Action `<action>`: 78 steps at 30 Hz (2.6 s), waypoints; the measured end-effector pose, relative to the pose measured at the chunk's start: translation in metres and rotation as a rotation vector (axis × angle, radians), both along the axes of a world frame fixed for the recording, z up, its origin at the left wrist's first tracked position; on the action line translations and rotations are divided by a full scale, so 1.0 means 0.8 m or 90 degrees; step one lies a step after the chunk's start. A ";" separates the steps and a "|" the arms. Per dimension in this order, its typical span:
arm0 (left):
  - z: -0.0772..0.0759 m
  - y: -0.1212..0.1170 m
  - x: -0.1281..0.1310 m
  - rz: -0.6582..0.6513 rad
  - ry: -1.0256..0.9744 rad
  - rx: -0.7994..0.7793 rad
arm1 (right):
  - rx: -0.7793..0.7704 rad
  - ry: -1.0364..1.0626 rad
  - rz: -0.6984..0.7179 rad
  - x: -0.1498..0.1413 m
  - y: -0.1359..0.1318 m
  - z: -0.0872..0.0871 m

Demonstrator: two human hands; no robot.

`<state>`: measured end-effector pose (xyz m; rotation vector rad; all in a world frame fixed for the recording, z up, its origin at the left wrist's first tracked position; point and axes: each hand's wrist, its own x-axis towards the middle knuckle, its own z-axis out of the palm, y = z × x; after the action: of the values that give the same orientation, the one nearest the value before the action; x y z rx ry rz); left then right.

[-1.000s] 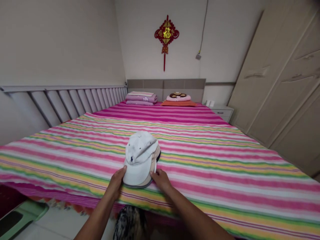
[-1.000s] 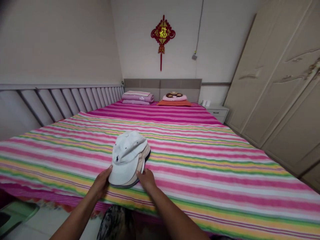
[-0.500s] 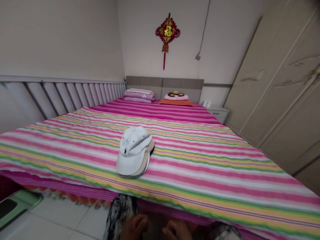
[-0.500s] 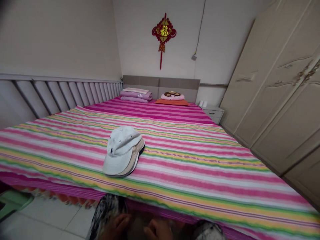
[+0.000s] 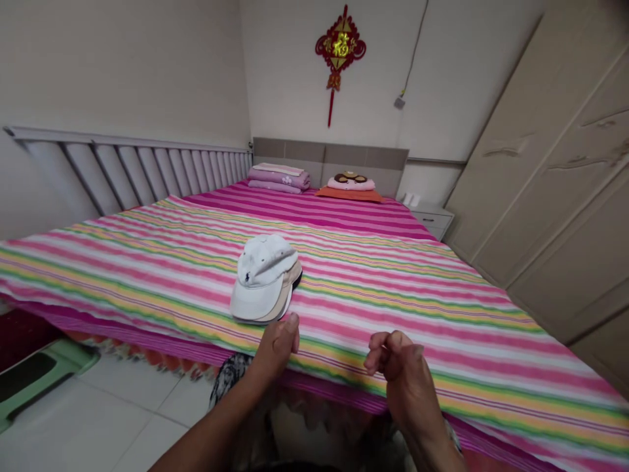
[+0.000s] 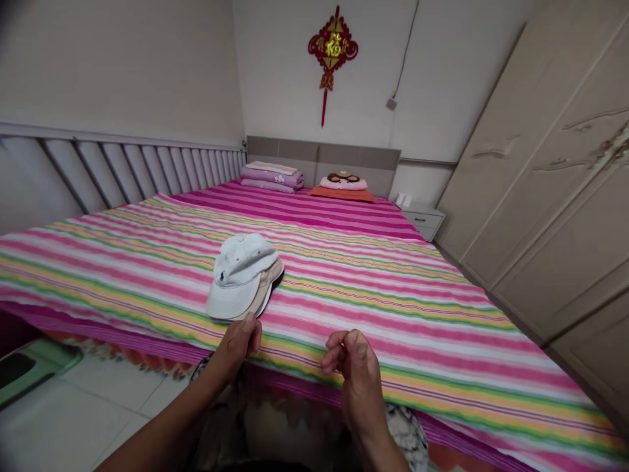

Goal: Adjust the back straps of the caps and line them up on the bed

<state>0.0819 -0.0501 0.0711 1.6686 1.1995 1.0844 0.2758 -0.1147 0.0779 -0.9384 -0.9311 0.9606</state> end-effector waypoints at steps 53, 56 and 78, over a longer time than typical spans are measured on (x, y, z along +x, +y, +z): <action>-0.031 0.079 -0.064 0.063 -0.836 -0.150 | -0.234 -0.298 0.390 -0.046 0.058 -0.143; -0.058 0.050 -0.044 -0.062 -0.845 -0.211 | -0.184 -0.151 0.378 -0.046 0.070 -0.108; -0.127 0.040 0.019 -0.358 -0.683 -0.609 | -0.096 0.230 0.211 0.003 0.065 -0.027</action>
<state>0.0967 -0.0185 -0.0302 0.4389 0.3394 0.6617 0.2778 -0.0629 0.0562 -0.7118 -0.7237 1.4454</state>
